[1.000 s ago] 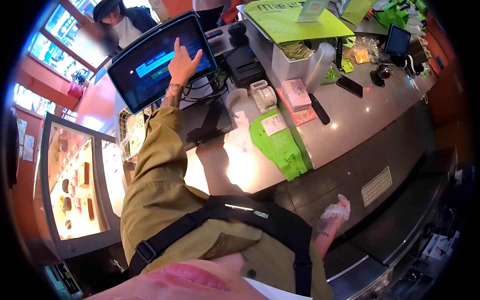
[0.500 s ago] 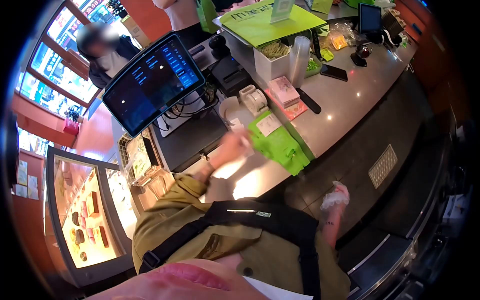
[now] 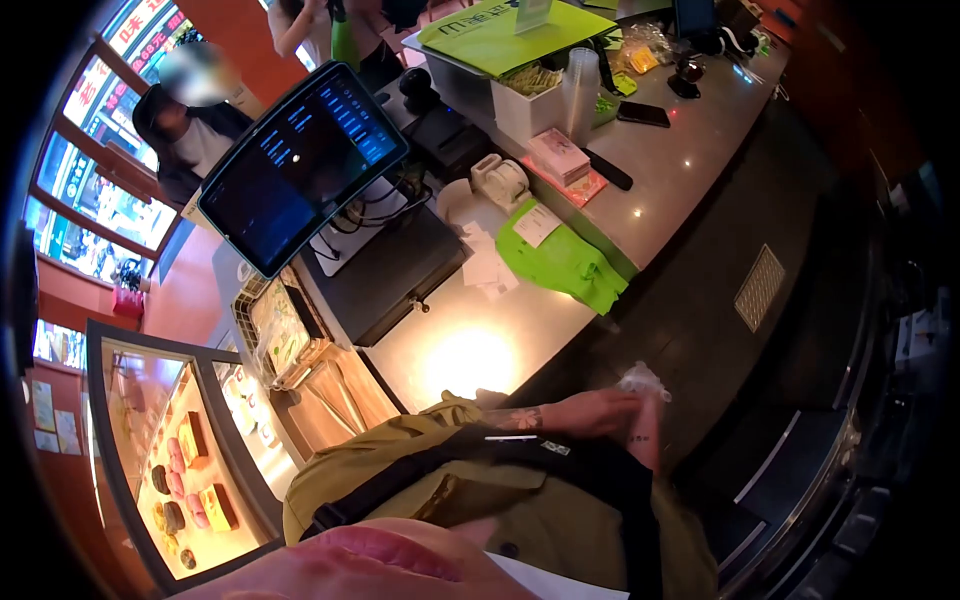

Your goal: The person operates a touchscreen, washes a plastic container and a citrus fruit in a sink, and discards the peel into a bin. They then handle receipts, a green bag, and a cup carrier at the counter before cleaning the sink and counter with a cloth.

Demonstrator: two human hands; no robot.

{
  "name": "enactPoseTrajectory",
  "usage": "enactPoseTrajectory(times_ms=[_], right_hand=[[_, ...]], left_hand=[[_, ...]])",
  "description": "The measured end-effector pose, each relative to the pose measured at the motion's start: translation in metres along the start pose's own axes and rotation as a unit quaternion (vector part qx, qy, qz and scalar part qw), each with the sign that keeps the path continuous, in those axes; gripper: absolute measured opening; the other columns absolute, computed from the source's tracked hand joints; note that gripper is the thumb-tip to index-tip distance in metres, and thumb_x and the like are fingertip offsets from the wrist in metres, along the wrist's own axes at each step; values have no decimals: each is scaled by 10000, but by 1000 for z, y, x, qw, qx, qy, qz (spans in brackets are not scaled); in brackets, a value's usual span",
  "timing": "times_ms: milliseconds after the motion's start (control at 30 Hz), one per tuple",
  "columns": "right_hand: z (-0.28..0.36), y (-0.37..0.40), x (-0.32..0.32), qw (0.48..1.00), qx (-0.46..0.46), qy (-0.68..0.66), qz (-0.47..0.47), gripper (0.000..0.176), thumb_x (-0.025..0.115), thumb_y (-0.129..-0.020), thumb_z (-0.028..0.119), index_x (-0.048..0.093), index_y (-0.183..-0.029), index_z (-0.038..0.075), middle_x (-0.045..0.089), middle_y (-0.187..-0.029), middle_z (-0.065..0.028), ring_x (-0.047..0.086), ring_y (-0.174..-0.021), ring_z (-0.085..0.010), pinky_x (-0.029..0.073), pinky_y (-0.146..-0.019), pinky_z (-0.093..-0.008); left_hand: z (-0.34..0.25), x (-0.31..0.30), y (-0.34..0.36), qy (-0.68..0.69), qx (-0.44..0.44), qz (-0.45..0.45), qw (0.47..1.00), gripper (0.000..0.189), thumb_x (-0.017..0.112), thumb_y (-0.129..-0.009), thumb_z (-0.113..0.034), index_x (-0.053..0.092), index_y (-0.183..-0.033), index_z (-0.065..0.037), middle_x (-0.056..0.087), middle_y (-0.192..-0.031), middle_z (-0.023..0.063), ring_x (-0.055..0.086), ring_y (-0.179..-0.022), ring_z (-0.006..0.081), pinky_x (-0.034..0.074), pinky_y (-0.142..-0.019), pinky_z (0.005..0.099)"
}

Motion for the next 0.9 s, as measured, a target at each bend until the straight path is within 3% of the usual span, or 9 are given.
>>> enactPoseTrajectory(times_ms=[100, 200, 233, 367, 500, 600, 700, 800, 900], right_hand=[[-9, 24, -13, 1000, -12, -17, 11, 253, 506, -850, 228, 526, -1046, 68, 519, -906, -2, 516, -737, -134, 437, -638, -239], [-15, 49, -32, 998, -34, -43, 17, 301, 485, -880, 249, 517, -1114, 61, 533, -987, -6, 538, -810, -135, 454, -697, -230], [-18, 57, -40, 998, -41, -54, 12, 317, 477, -890, 256, 514, -1136, 59, 538, -1014, -8, 546, -835, -135, 459, -716, -227], [-21, 82, -91, 992, -84, -98, -9, 328, 484, -892, 239, 510, -1157, 48, 548, -1047, -14, 554, -874, -137, 468, -743, -233], [-26, 102, -181, 977, -142, -149, -52, 323, 503, -880, 208, 510, -1154, 37, 556, -1054, -20, 554, -894, -139, 474, -752, -245], [-39, 115, -275, 960, -196, -184, -84, 322, 517, -871, 185, 510, -1152, 28, 563, -1060, -25, 554, -909, -140, 478, -759, -254], [-56, 135, -370, 944, -225, -209, -121, 314, 528, -863, 162, 511, -1144, 22, 567, -1060, -29, 555, -916, -142, 481, -760, -261], [-44, 183, -393, 937, -199, -242, -157, 294, 532, -856, 143, 517, -1124, 21, 568, -1050, -32, 556, -906, -144, 481, -749, -263], [-37, 225, -408, 927, -183, -266, -191, 274, 536, -850, 123, 523, -1103, 19, 570, -1040, -35, 558, -896, -146, 481, -739, -266]], left_hand=[[6, 29, 0, -2, -29, 60, 998, 398, 604, -744, -122, 511, -1123, -49, 531, -1095, 161, 532, -984, 340, 457, -824, 397], [-5, 29, -11, -26, -75, 1, 997, 466, 650, -731, -203, 516, -1154, -61, 529, -1111, 163, 537, -996, 341, 464, -815, 386], [-10, 37, -13, -31, -115, 78, 990, 560, 695, -695, -292, 516, -1177, -70, 531, -1134, 153, 534, -1018, 332, 458, -835, 392], [-47, 99, -15, -39, -32, 234, 971, 706, 727, -608, -402, 504, -1176, -45, 496, -1229, 161, 528, -1024, 349, 455, -870, 414], [-93, 155, -33, -116, 49, 233, 964, 746, 753, -561, -416, 520, -1173, -60, 499, -1191, 177, 521, -1002, 342, 437, -882, 384], [-120, 212, -49, -190, 104, 197, 956, 725, 767, -529, -415, 540, -1127, -74, 511, -1153, 198, 510, -1025, 355, 438, -873, 388], [-142, 317, -45, -54, 104, 272, 955, 652, 764, -538, -394, 559, -1074, -85, 553, -1072, 182, 531, -1002, 346, 451, -845, 393], [-172, 374, -42, 16, -23, 408, 912, 557, 747, -560, -346, 570, -1023, -92, 586, -987, 158, 563, -957, 328, 466, -801, 395], [-169, 430, -29, -32, 45, 411, 910, 486, 718, -598, -314, 573, -1010, -102, 604, -924, 135, 601, -848, 318, 485, -725, 403]])
Point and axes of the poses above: each hand's wrist, its own y-axis away from the middle knuckle, its own x-axis out of the palm, z = x × y, the point moved 7 cm from there along -y, towards the middle knuckle
